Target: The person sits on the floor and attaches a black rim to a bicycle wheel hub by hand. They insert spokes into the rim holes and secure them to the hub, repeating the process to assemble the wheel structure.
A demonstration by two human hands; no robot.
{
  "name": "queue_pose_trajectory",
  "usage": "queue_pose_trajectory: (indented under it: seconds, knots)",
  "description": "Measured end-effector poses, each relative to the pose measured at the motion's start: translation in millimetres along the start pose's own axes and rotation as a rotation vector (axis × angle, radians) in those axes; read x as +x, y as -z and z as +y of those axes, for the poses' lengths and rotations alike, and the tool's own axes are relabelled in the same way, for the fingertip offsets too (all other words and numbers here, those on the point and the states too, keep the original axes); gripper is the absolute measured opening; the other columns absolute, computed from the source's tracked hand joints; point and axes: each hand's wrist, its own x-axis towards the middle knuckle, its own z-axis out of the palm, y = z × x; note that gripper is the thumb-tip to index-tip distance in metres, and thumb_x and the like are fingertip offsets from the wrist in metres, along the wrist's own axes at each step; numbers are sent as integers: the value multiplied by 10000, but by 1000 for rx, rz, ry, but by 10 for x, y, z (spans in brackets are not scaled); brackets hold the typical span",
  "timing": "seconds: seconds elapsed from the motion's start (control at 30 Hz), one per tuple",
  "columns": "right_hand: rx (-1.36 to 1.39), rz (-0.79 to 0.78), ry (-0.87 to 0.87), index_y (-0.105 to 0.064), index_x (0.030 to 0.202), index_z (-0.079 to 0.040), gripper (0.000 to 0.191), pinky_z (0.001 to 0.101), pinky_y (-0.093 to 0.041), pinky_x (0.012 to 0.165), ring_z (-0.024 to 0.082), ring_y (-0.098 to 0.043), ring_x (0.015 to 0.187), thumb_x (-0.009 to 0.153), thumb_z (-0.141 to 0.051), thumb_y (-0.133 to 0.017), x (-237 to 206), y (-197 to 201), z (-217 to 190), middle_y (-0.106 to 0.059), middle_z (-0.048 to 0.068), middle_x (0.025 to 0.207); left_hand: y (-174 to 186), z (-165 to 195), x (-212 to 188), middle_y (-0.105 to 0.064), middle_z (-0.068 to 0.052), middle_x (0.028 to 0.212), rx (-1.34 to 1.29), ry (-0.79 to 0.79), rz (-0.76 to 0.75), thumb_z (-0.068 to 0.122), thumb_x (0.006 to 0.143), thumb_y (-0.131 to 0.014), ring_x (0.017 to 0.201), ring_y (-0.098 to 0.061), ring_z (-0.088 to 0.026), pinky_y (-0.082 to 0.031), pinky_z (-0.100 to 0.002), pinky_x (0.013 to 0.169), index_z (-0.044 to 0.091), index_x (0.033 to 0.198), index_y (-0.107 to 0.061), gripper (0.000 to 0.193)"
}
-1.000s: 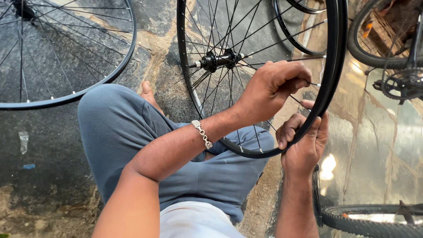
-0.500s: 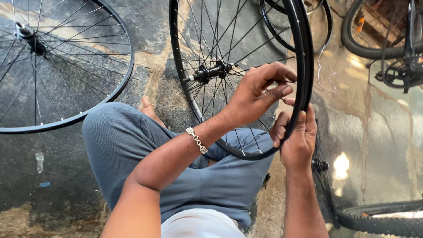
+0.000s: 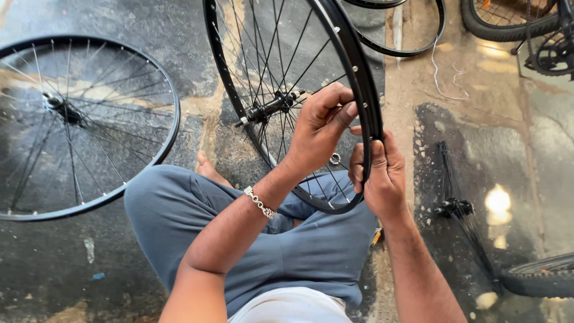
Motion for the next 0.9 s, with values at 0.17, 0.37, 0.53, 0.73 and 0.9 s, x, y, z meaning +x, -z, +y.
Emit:
queue_pose_trajectory:
  seconds: [0.17, 0.37, 0.53, 0.73, 0.9]
  knots:
    - [4, -9, 8, -538, 1320, -38, 352, 196, -375, 463, 40, -407, 510, 1158, -312, -389, 3, -48, 12, -445, -32, 676, 89, 31, -42, -584, 40, 1003, -147, 58, -38, 141, 1062, -657, 906, -511, -35, -435, -209, 805, 30, 1153, -606, 152]
    - [-29, -25, 34, -552, 1311, -36, 358, 186, -374, 461, 32, -401, 509, 1150, -317, -397, 10, -97, -3, -442, -37, 675, 116, 4, -55, -574, 42, 982, -151, 38, -35, 155, 1094, -657, 855, -511, -20, -448, -208, 817, 23, 1119, -631, 137]
    - [-43, -48, 57, -551, 1325, -31, 376, 182, -385, 458, 26, -407, 508, 1146, -323, -397, 19, -103, -14, -447, -41, 667, 123, -11, -47, -576, 35, 974, -173, 98, -58, 170, 1102, -621, 877, -496, -35, -439, -205, 786, 5, 1134, -659, 173]
    - [-44, -51, 56, -552, 1323, -26, 377, 181, -380, 465, 25, -406, 509, 1153, -322, -391, 19, -99, -19, -447, -46, 663, 186, -4, -31, -593, 27, 1007, -240, 139, -114, 166, 1103, -614, 949, -535, -49, -478, -222, 855, 3, 1131, -644, 168]
    - [-19, -47, 58, -548, 1321, -23, 374, 188, -382, 457, 32, -422, 500, 1153, -321, -396, 9, -59, -4, -459, -38, 666, 62, -9, -53, -583, 10, 936, -5, -28, 19, 75, 1044, -695, 848, -509, -53, -437, -253, 801, 32, 1126, -635, 111]
